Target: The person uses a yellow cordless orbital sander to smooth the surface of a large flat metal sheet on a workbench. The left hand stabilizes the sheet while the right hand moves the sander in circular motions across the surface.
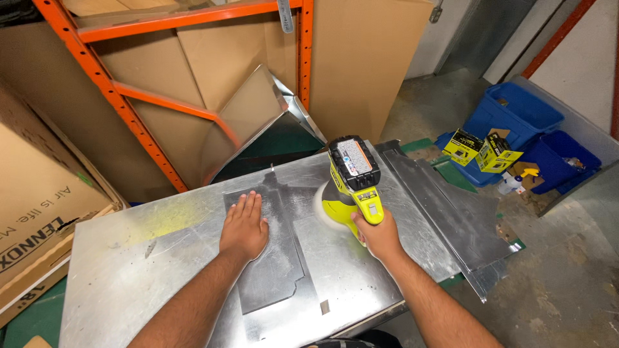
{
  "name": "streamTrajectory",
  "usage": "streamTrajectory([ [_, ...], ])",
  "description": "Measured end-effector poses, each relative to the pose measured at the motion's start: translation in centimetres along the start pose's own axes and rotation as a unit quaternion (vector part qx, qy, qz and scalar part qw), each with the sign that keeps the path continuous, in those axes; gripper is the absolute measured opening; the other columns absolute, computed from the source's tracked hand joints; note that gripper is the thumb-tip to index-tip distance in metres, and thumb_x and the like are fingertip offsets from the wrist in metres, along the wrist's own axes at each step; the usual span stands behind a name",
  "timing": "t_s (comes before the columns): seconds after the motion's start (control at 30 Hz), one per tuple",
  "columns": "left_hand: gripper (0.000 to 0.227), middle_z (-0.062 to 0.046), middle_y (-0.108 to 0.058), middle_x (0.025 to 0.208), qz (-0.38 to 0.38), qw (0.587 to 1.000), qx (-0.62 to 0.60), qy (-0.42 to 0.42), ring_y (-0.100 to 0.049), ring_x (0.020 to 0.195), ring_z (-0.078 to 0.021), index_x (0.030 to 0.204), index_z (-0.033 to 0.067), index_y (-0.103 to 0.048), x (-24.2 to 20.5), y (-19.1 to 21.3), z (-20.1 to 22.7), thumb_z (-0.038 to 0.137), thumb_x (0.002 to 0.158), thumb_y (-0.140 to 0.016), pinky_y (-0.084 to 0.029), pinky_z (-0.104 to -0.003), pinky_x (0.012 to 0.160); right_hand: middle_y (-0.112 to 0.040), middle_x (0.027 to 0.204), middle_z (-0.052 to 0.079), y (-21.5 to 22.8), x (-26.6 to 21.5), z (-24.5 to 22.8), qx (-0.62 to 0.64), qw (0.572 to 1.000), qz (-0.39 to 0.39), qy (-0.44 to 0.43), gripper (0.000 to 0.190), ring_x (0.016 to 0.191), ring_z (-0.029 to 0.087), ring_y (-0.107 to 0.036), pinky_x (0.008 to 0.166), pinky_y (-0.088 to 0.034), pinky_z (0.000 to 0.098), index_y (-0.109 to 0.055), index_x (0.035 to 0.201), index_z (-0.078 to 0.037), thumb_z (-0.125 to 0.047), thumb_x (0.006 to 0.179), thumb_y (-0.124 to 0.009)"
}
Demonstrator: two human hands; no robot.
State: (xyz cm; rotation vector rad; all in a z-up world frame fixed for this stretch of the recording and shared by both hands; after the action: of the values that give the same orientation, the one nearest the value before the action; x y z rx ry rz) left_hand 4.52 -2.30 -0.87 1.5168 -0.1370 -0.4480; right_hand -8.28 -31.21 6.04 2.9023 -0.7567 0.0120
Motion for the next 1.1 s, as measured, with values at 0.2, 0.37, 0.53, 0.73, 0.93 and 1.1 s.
streamTrajectory([
  [0.2, 0.068, -0.001, -0.007, 0.175, 0.003, 1.000, -0.003, -0.003, -0.005, 0.160, -0.0222, 0.166, 0.0172, -0.013, 0.1, -0.1, -0.2, 0.043, 0.103, -0.017, -0.007, -0.041, 0.129, -0.050, 0.038, 0.010, 2.9, 0.7, 2.4, -0.035, 0.999, 0.035, 0.005, 0.018, 0.032, 0.020, -0.053, 0.042, -0.046, 0.0326, -0.063, 0.075, 0.001, -0.008, 0.085, -0.074],
  [0.37, 0.068, -0.002, -0.010, 0.175, 0.017, 1.000, -0.008, -0.011, -0.007, 0.160, -0.0228, 0.165, 0.0165, -0.015, 0.1, -0.2, -0.3, 0.043, 0.103, -0.019, -0.009, -0.041, 0.129, -0.050, 0.039, 0.009, 4.4, 1.9, 1.0, -0.043, 0.997, 0.068, 0.006, 0.017, 0.034, 0.020, -0.054, 0.045, -0.046, 0.0326, -0.064, 0.076, -0.002, -0.010, 0.087, -0.074],
  [0.53, 0.069, -0.002, -0.010, 0.175, 0.022, 1.000, -0.012, -0.014, -0.007, 0.160, -0.0231, 0.165, 0.0165, -0.015, 0.4, -0.5, -0.3, 0.044, 0.102, -0.020, -0.010, -0.042, 0.129, -0.050, 0.040, 0.007, 4.4, 4.0, 0.1, -0.037, 0.996, 0.080, 0.018, 0.017, 0.034, 0.019, -0.054, 0.045, -0.046, 0.0324, -0.063, 0.077, -0.003, -0.011, 0.089, -0.073],
  [0.73, 0.068, -0.002, -0.010, 0.175, 0.023, 1.000, -0.009, -0.013, -0.007, 0.160, -0.0231, 0.165, 0.0159, -0.015, 0.1, -0.1, -0.1, 0.043, 0.103, -0.020, -0.009, -0.042, 0.129, -0.051, 0.044, 0.009, 2.8, 6.1, 0.5, 0.008, 0.997, 0.077, 0.023, 0.013, 0.035, 0.018, -0.054, 0.045, -0.047, 0.0315, -0.064, 0.079, -0.002, -0.009, 0.086, -0.073],
  [0.93, 0.068, -0.003, -0.008, 0.175, 0.011, 1.000, -0.007, -0.004, -0.005, 0.160, -0.0229, 0.166, 0.0159, -0.013, 0.1, 0.1, -0.1, 0.043, 0.103, -0.017, -0.008, -0.042, 0.129, -0.053, 0.046, 0.009, 2.4, 5.4, -0.1, 0.000, 0.997, 0.079, 0.019, 0.014, 0.036, 0.018, -0.056, 0.045, -0.048, 0.0310, -0.063, 0.081, -0.002, -0.008, 0.085, -0.075],
  [1.1, 0.068, -0.002, -0.006, 0.175, -0.005, 1.000, -0.012, 0.001, -0.004, 0.161, -0.0226, 0.166, 0.0160, -0.012, -0.2, 0.6, 0.0, 0.042, 0.103, -0.016, -0.007, -0.041, 0.129, -0.050, 0.045, 0.009, 3.1, 5.0, 0.2, 0.009, 0.997, 0.078, 0.008, 0.015, 0.035, 0.018, -0.054, 0.043, -0.047, 0.0317, -0.063, 0.080, -0.001, -0.008, 0.085, -0.074],
])
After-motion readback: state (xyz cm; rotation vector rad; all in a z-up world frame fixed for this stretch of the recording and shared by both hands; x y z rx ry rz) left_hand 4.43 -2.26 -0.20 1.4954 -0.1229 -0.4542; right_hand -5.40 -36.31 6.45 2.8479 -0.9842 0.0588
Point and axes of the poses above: each hand's wrist, its own x-axis towards the middle knuckle, its own y-axis out of the back of the hand, z = x × y, the point moved 5 cm from there along x, towards the middle knuckle
